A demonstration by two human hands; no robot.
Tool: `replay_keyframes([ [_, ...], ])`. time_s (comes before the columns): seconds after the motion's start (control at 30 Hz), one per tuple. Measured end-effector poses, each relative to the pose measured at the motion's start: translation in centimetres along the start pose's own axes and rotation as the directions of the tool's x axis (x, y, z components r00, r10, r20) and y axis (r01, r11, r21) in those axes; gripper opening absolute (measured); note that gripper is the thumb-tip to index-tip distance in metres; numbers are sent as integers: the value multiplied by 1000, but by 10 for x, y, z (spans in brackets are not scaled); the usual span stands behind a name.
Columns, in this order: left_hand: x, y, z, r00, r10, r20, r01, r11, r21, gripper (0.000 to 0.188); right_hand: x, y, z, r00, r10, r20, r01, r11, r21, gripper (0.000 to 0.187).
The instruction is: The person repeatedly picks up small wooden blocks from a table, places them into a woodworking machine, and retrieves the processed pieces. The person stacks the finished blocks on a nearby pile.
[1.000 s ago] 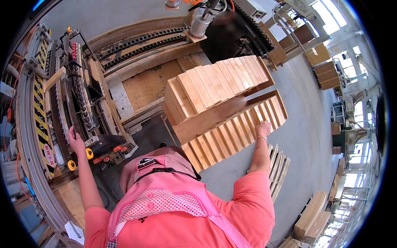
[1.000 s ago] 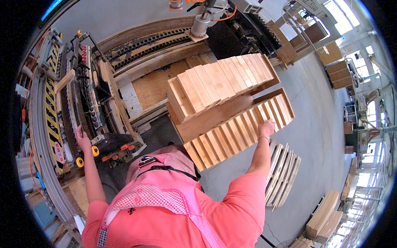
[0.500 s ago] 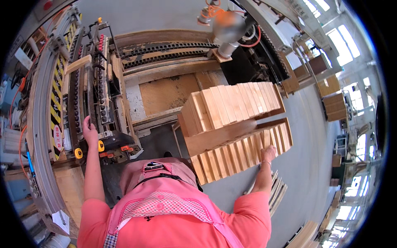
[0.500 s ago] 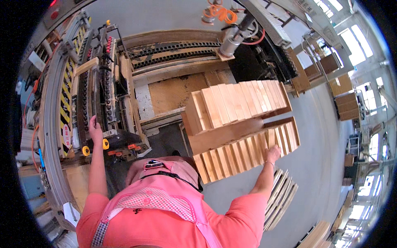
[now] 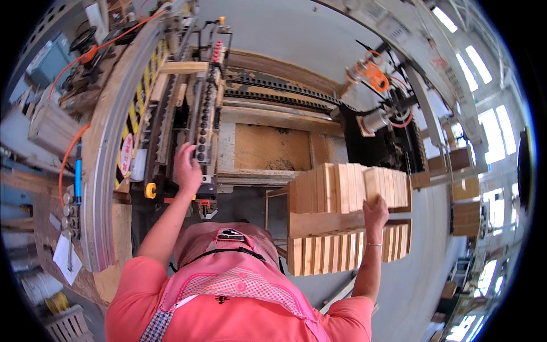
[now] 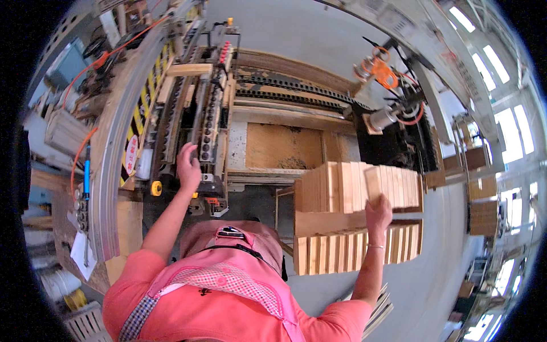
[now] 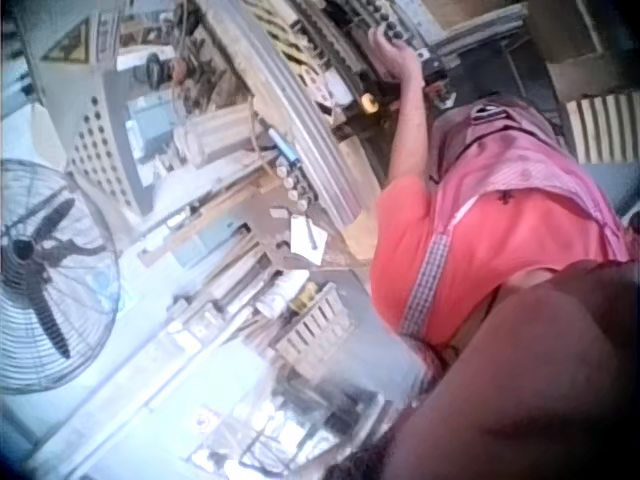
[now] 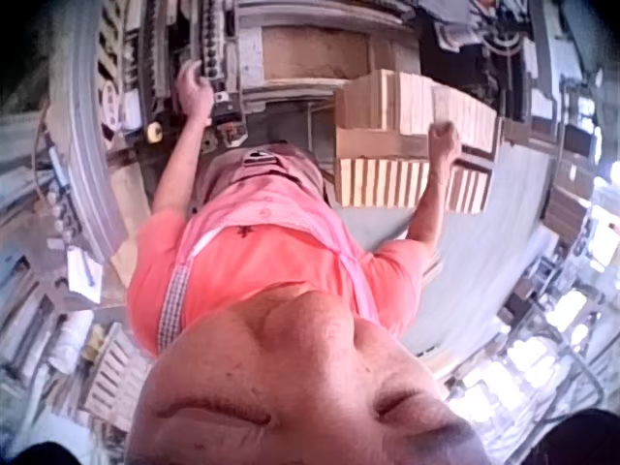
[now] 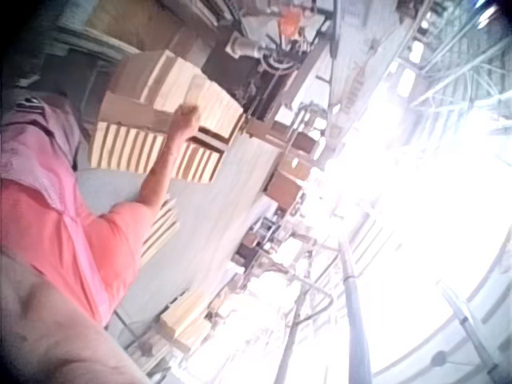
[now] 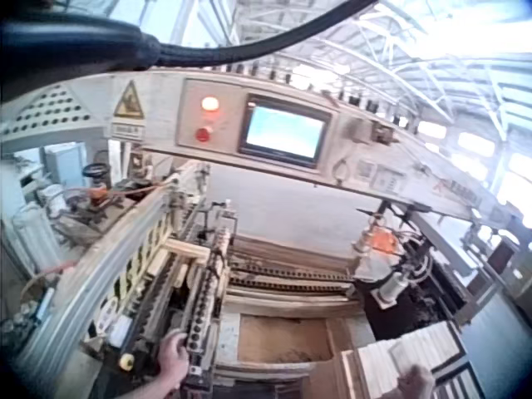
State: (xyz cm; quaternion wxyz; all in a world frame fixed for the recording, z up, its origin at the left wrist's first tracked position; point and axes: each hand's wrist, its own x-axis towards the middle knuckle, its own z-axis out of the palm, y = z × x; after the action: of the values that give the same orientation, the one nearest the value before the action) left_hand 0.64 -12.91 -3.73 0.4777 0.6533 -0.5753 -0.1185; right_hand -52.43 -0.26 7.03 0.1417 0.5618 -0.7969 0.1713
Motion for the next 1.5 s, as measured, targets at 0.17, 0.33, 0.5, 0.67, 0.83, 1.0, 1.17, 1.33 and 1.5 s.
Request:
replay_keyframes([
  [0.17,0,-2,-4,999,38,9,-38,998,-56,36,96,-179,43,880,-469,78,423,846,326,33],
  [0.33,7,6,-9,999,21,36,-21,1000,-18,34,175,-359,110,644,-762,65,687,614,388,32],
  [0.5,10,15,-13,997,19,78,-25,996,86,34,223,-512,177,511,-859,-30,792,458,404,31],
  [0.67,15,18,-14,997,-26,73,19,996,93,31,246,-605,217,434,-887,159,814,461,353,34],
  [0.83,20,23,-12,993,-63,98,49,988,144,31,253,-643,253,410,-880,240,781,474,405,41],
  [1.0,21,23,-7,990,-91,112,72,984,162,31,259,-648,267,307,-920,245,803,389,451,40],
  [1.17,23,23,-8,989,-92,118,73,984,160,34,261,-659,266,293,-906,305,835,398,380,33],
  [1.33,26,23,-9,992,-124,14,123,992,42,32,277,-646,249,318,-890,327,840,424,338,30],
  [1.5,43,24,1,935,-353,-31,326,891,-317,41,278,-584,201,292,-898,328,808,415,419,34],
])
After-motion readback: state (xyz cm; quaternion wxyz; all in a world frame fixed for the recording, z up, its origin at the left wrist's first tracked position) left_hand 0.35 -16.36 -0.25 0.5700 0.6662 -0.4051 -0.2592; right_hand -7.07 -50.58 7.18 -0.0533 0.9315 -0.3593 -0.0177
